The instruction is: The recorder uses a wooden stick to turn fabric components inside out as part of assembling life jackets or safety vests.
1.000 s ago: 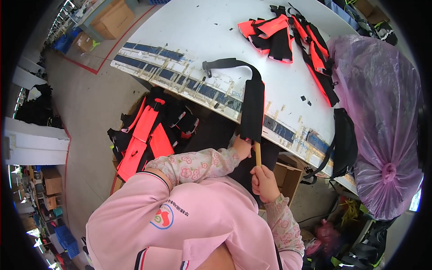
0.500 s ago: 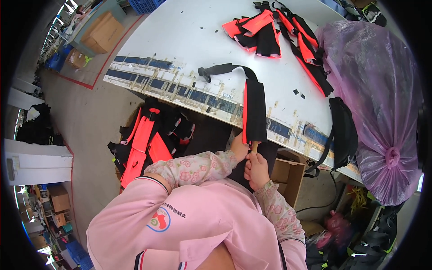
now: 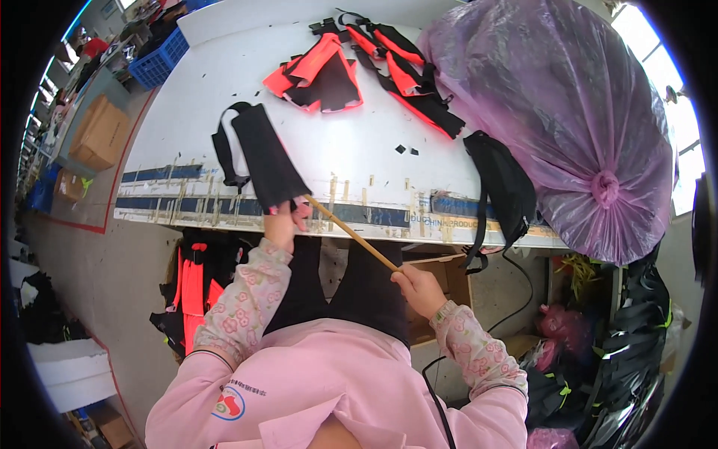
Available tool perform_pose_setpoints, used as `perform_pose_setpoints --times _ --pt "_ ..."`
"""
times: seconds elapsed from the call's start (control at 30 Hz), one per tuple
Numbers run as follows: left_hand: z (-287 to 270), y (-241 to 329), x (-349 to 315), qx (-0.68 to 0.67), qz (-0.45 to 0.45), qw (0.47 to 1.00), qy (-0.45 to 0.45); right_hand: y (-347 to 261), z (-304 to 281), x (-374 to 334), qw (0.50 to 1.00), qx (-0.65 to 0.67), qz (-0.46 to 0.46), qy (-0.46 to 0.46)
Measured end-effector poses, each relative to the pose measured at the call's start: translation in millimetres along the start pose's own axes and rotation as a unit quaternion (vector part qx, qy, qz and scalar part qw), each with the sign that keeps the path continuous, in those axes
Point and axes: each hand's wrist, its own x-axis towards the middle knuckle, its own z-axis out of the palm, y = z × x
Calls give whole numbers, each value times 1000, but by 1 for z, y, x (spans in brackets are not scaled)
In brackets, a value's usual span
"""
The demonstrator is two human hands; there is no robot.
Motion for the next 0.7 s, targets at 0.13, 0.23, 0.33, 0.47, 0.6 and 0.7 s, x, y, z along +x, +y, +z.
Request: perform_pose_setpoints --times 0.13,0.23,0.33,0.47,0.6,0.7 --pt "-14 24 31 -9 -21 1000 -3 25 -51 21 977 -127 -55 163" --pt "1 3 10 27 -82 993 -81 33 -80 45 949 -207 -45 235" --pt "15 -18 -8 66 -133 980 -135 37 -120 73 907 -272 -159 281" --pt "12 -20 0 83 -159 972 -150 52 -216 125 873 -280 -158 368" --pt "9 -17 6 94 -187 968 -137 86 -297 177 860 -375 0 347" --pt "10 -16 6 92 -202 967 -126 115 -337 202 855 -415 206 234"
